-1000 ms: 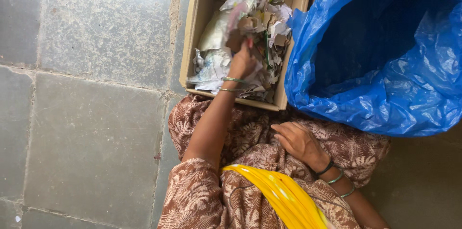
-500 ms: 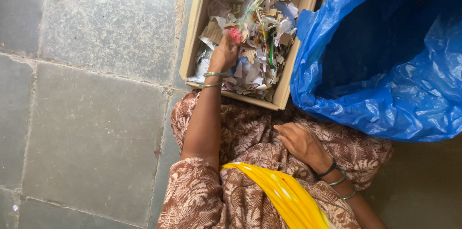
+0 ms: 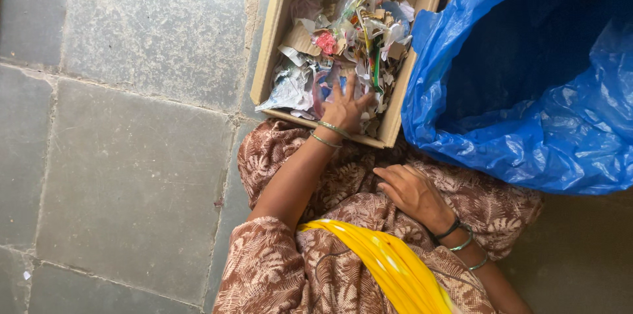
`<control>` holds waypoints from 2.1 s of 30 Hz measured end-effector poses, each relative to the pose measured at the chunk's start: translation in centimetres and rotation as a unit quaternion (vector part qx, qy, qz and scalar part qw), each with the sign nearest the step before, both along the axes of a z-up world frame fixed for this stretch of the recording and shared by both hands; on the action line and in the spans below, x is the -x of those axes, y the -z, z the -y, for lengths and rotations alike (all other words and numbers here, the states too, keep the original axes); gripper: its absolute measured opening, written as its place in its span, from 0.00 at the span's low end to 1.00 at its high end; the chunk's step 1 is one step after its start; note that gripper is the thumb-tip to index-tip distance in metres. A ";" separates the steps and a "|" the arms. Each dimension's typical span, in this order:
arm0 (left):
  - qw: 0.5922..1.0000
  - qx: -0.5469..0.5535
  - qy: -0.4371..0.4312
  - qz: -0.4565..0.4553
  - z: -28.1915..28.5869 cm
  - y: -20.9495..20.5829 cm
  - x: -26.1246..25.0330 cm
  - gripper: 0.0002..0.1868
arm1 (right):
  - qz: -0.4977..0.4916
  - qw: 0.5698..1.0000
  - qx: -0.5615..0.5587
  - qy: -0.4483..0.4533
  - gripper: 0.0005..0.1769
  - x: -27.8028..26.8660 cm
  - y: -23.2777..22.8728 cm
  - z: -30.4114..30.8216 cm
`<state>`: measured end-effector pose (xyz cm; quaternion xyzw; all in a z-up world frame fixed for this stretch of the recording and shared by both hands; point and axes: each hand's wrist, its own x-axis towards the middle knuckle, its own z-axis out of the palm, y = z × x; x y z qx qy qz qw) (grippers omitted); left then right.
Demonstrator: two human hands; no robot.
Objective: The person sits on the floor and sorts small pieces of paper and plastic from a blue bag into a cardboard box. They pick up items one by one, separate them, and place them into the box.
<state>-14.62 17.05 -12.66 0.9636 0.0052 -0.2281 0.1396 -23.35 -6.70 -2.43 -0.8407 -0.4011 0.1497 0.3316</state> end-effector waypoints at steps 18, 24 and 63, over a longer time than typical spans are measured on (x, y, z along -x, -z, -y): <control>0.917 0.294 -0.161 0.215 -5.4 0.5 2.8 0.05 | 0.212 0.976 -0.041 0.027 0.31 -1.7 1.6 -5.4; 0.596 0.712 -0.363 0.076 -3.5 0.5 4.3 0.10 | 0.228 0.970 0.069 0.041 0.18 -2.8 5.2 -6.2; 0.448 0.822 -0.339 0.090 -3.9 1.1 4.9 0.11 | -0.249 0.890 -0.286 0.254 0.14 -3.4 4.1 -8.6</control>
